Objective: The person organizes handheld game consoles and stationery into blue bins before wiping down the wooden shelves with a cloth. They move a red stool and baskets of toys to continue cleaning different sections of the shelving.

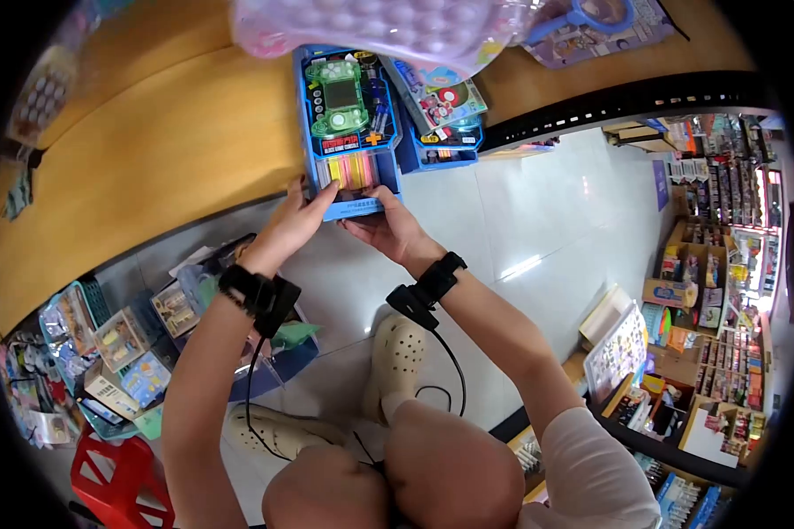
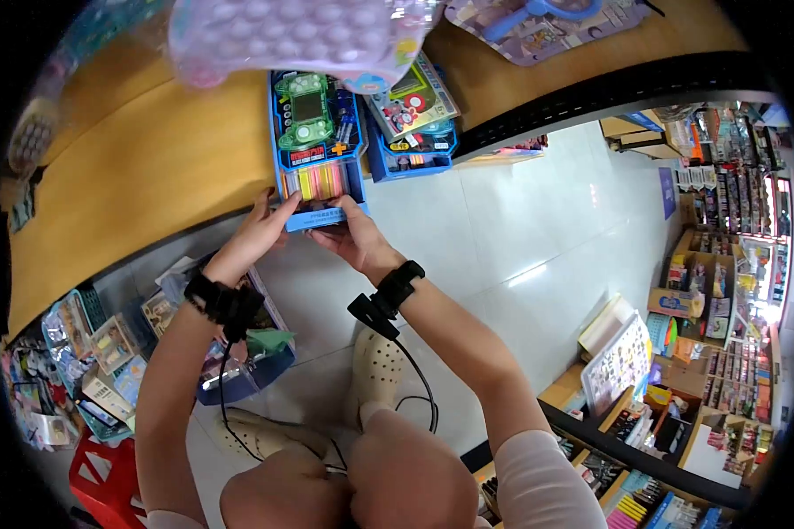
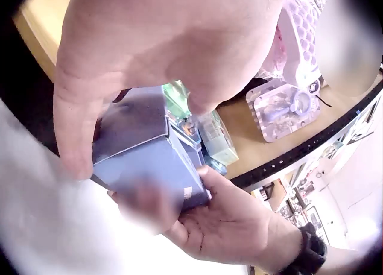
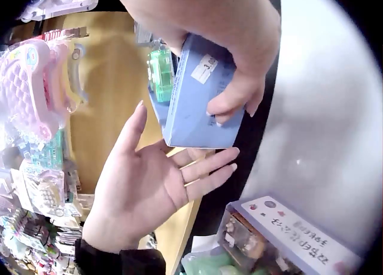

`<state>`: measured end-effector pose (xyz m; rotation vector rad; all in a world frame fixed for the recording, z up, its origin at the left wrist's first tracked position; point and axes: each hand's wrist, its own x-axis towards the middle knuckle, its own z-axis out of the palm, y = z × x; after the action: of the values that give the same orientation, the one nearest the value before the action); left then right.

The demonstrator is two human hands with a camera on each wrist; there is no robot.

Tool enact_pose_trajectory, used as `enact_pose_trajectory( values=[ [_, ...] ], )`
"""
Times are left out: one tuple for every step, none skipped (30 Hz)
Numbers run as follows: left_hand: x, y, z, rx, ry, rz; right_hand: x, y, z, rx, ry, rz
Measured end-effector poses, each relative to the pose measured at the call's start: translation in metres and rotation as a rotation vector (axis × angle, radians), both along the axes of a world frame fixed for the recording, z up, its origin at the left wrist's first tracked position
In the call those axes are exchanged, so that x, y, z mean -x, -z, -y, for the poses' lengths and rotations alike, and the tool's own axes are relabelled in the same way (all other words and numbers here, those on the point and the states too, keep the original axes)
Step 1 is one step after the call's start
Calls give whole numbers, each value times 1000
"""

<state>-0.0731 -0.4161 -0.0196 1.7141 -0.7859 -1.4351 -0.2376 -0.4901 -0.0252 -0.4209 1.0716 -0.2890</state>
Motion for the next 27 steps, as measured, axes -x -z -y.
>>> enact_pose_trajectory(
  values=[
    [1, 17, -4, 18, 12, 17, 1, -2, -6, 17, 3, -12],
    [2, 32, -8, 40, 21, 37, 1, -6, -11, 37, 3, -20],
    [3, 28, -14, 66, -41, -19, 1, -8, -14, 47, -38, -35],
    [6, 23, -20, 96, -103, -74, 1, -11, -17, 60, -78, -49],
    [5, 20, -23, 91, -66, -68, 2, -13, -19, 71, -117, -62],
    [3, 25, -26, 114, -63, -14, 0, -19, -20, 29, -195, -97],
    [3, 32, -29, 138, -58, 40, 0, -26, -20, -14, -270, -133],
    [3, 38, -30, 161, -47, 95, 0, -32, -21, -57, -339, -169],
    [0, 27, -31, 113, -32, 80, -3, -43, -23, -48, -392, -307],
    [0, 27, -32, 160, -22, 59, 2, -52, -21, 84, -499, -395],
    [1, 29, -32, 207, -20, 37, 9, -60, -14, 219, -612, -482],
    [0, 27, -30, 254, -25, 18, 14, -64, -6, 357, -732, -567],
    [0, 26, -28, 264, -27, 10, 20, -62, 2, 594, -707, -669],
    [0, 26, -28, 264, -21, -6, 28, -59, 9, 820, -671, -770],
    [5, 26, -27, 260, -4, -26, 33, -69, 20, 1016, -667, -903],
    [11, 40, -24, 257, -29, 3, 33, -79, 34, 1218, -653, -1031],
    [14, 39, -24, 243, -37, -29, 32, -81, 45, 1463, -525, -971],
    [14, 35, -22, 235, -46, -58, 30, -83, 58, 1708, -386, -897],
    [16, 33, -22, 209, -44, -53, 29, -84, 73, 1915, -402, -930],
    [16, 29, -22, 188, -47, -44, 24, -86, 88, 2130, -416, -953],
    [14, 25, -21, 171, -53, -29, 18, -86, 102, 2094, -468, -928],
    [12, 20, -20, 156, -58, -60, 13, -83, 116, 2057, -519, -906],
    [12, 14, -21, 138, -58, -93, 11, -68, 134, 2170, -534, -867],
    [13, 10, -22, 120, -56, -125, 3, -65, 138, 2062, -597, -942],
    [15, 14, -23, 144, -98, -104, -3, -61, 138, 1951, -633, -1082],
    [15, 16, -24, 101, -102, -84, -9, -58, 138, 1831, -663, -1213],
    [16, 18, -24, 101, -111, -78, -11, -58, 141, 1799, -658, -1190]
  ],
)
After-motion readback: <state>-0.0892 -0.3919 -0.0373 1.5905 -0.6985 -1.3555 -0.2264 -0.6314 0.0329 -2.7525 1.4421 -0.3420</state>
